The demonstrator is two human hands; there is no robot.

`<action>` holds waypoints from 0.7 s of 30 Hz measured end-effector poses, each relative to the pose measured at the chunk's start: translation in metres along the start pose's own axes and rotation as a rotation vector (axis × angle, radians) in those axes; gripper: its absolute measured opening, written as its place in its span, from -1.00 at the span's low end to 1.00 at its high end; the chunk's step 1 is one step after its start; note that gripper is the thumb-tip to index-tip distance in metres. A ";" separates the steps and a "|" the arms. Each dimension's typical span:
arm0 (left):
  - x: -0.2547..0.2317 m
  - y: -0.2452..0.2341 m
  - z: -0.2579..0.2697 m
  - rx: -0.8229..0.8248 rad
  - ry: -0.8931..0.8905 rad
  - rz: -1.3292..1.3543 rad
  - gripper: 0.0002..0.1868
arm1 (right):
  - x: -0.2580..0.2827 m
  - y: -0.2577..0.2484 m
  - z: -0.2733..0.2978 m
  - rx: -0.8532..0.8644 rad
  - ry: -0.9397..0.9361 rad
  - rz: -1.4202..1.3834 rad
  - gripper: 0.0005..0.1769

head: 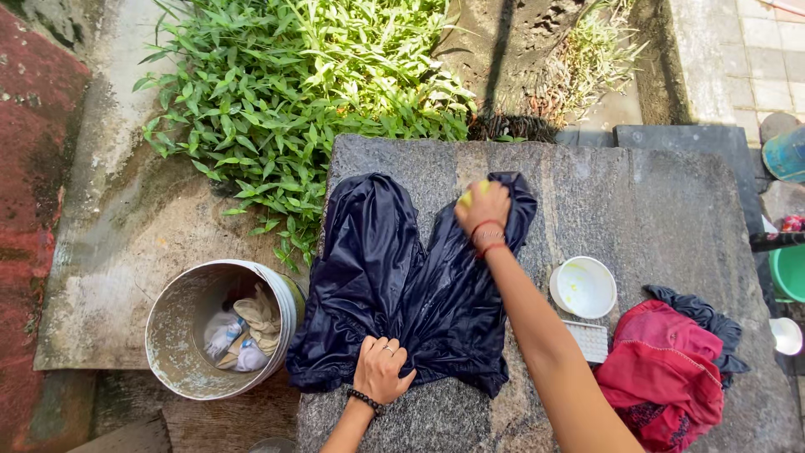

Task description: The person washes clothes by hand using a bar of soap, a scrub brush, and a bucket of water. The person scrubs different garments on a stone surface and rinses them in the bucket.

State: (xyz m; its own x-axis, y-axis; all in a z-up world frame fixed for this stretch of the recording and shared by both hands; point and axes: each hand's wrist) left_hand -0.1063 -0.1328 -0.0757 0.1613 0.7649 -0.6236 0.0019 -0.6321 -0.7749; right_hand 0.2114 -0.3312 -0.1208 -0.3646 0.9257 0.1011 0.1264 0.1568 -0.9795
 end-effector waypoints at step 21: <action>-0.004 -0.002 0.000 -0.012 0.034 -0.034 -0.66 | 0.082 -0.050 0.186 -0.030 -0.521 -0.445 -0.49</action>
State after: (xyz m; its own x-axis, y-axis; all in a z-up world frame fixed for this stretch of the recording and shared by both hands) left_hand -0.1074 -0.1346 -0.0718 0.1941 0.7814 -0.5931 0.0197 -0.6076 -0.7940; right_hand 0.0041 -0.3271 -0.0962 -0.7833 0.4853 0.3886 -0.1157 0.5005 -0.8580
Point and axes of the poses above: each hand's wrist, its own z-axis away from the middle knuckle, its own y-axis out of the palm, x = y × z, and after that the axes turned 7 degrees about -y, right-handed
